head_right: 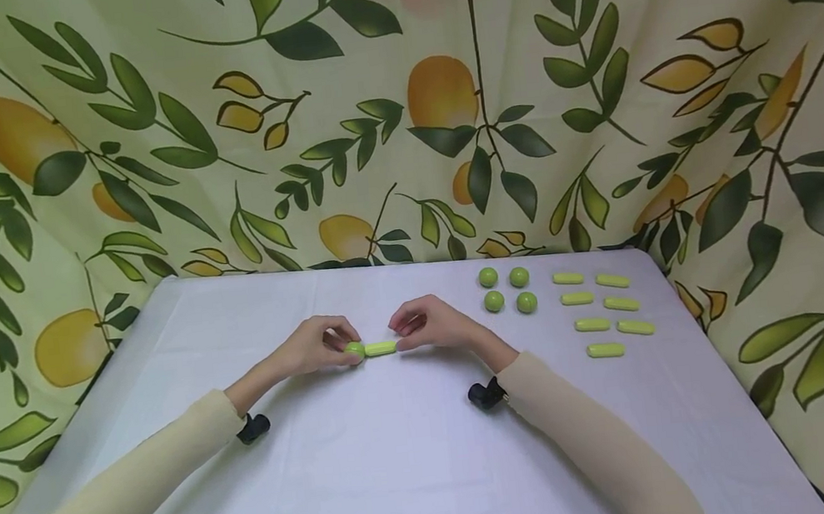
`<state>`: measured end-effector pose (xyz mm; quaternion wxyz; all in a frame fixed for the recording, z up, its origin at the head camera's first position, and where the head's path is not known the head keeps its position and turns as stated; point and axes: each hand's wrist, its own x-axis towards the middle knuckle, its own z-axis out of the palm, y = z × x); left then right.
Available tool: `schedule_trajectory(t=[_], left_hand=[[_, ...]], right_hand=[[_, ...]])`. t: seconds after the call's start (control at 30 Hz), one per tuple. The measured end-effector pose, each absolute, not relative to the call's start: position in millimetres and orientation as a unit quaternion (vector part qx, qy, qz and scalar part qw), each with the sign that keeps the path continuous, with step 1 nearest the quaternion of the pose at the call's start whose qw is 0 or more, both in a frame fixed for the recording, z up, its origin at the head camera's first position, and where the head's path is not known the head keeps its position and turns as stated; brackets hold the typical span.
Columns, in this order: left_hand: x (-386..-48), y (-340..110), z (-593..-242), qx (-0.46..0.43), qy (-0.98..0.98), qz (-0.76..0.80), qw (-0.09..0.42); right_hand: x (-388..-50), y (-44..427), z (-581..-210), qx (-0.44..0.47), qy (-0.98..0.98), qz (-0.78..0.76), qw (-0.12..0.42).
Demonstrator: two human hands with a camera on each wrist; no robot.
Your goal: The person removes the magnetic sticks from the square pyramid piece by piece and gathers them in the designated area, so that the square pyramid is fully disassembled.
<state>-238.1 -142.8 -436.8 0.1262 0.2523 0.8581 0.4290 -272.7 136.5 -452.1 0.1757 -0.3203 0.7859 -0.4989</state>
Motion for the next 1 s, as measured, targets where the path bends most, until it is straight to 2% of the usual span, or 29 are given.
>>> schedule_trajectory(t=[0.37, 1.0], left_hand=[[-239, -141, -432, 0.245, 0.860, 0.426, 0.138], [-241, -135, -435, 0.251, 0.861, 0.418, 0.145]], right_hand=[[-270, 105, -452, -0.347, 0.810, -0.441, 0.170], [-266, 111, -441, -0.365, 0.829, -0.395, 0.152]])
